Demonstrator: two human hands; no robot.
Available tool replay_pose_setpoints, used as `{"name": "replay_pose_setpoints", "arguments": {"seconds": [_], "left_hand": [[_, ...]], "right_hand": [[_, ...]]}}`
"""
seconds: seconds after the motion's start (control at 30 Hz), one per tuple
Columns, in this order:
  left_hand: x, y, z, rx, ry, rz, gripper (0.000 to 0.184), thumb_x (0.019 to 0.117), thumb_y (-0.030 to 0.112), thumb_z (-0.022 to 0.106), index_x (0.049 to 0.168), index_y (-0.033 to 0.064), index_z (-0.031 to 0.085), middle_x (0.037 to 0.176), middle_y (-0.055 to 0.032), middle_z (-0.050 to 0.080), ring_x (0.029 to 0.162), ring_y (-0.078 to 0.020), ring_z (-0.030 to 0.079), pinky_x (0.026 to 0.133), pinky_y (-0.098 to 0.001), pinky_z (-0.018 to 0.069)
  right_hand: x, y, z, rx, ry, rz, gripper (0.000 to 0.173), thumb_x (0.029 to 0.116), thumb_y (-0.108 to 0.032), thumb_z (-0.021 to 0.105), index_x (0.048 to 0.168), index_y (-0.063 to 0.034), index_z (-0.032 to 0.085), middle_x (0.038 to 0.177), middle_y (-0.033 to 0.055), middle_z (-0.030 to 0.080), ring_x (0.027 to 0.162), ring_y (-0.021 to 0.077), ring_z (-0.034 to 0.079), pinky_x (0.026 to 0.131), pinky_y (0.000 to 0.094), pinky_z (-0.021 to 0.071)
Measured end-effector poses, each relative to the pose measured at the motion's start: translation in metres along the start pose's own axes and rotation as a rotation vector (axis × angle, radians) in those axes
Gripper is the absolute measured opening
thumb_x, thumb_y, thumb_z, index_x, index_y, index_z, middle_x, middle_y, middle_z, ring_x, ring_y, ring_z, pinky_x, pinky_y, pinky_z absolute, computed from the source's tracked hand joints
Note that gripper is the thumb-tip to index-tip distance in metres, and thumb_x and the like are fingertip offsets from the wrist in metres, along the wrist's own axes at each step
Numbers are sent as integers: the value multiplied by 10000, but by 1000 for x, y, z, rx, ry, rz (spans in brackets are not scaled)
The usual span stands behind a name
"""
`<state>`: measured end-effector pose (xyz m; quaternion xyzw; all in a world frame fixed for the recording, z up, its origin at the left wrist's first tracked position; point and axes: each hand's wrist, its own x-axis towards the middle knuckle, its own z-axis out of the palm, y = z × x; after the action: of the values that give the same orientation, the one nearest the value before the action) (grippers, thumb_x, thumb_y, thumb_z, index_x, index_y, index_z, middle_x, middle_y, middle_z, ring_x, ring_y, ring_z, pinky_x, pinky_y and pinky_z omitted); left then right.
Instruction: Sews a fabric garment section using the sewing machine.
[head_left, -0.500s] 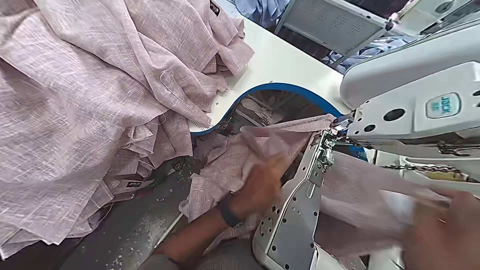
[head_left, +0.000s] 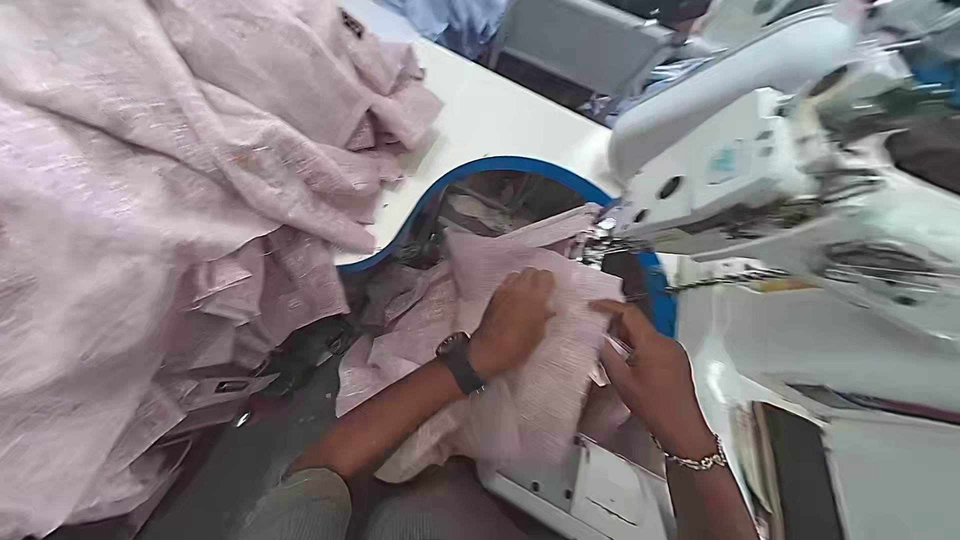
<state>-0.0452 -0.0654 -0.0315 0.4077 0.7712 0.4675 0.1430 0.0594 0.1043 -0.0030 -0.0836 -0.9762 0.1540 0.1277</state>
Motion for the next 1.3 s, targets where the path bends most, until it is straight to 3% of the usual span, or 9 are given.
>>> {"name": "replay_pose_setpoints", "arguments": {"seconds": [0.2,0.33,0.5,0.63,0.73,0.87,0.97,1.1,1.3], "left_hand": [[23,-10,42,8,97,-193,529,1081,268,434,1528,-12,398,1013,-183,734,841,-354,723,783,-534,569],[37,-2,44,226,298,-24,426,1026,129,457,1371,-94,568,1181,-274,691,966,-426,712,836,-544,565],[27,1,49,261,147,-88,510,1038,265,494,1485,21,530,748,-186,687,634,-400,672,587,-539,526],[49,3,45,160,165,-164,701,932,372,710,1467,-30,500,1122,-284,670,904,-433,695,783,-563,552],[40,-3,49,181,243,-15,527,883,420,725,1250,43,697,1294,-299,594,1038,-436,653,820,-517,560],[28,-11,55,235,257,115,371,1021,217,489,1273,58,709,1442,-274,555,1160,-475,636,862,-561,542],[29,-9,50,194,198,82,403,1019,148,454,1351,-14,616,1315,-220,648,1000,-377,717,811,-489,586],[33,-5,46,257,155,48,440,1007,167,453,1392,53,631,1050,-219,669,691,-324,682,577,-450,554],[38,-15,51,295,261,149,427,966,343,555,1239,54,709,1366,-228,624,1136,-417,655,880,-504,553]], "right_hand": [[-10,72,-65,-95,-17,559,304,1041,-155,575,999,119,700,966,321,691,997,492,664,915,666,454],[1,9,-11,28,40,188,273,1015,-146,531,991,29,740,800,184,719,754,358,728,673,551,568],[1,41,-13,77,237,189,208,936,-147,657,971,24,770,887,178,755,834,310,737,759,501,561],[0,33,6,210,240,23,184,911,-112,628,907,-21,787,1124,134,773,1021,223,758,844,381,605],[3,36,9,229,212,-19,163,882,-128,602,787,-22,681,1214,126,747,798,113,718,657,273,540],[0,37,11,224,152,-48,452,799,-102,552,1191,40,724,902,107,729,627,152,585,579,326,485],[1,36,10,185,105,-73,116,766,-121,585,743,-9,604,1253,174,721,652,195,672,531,358,478],[-1,32,8,131,49,-87,126,742,-129,599,673,-35,552,1350,174,672,601,178,660,464,352,452],[-2,27,8,41,55,-85,115,744,-144,602,683,-55,563,1334,144,688,526,149,621,412,324,418]]}}
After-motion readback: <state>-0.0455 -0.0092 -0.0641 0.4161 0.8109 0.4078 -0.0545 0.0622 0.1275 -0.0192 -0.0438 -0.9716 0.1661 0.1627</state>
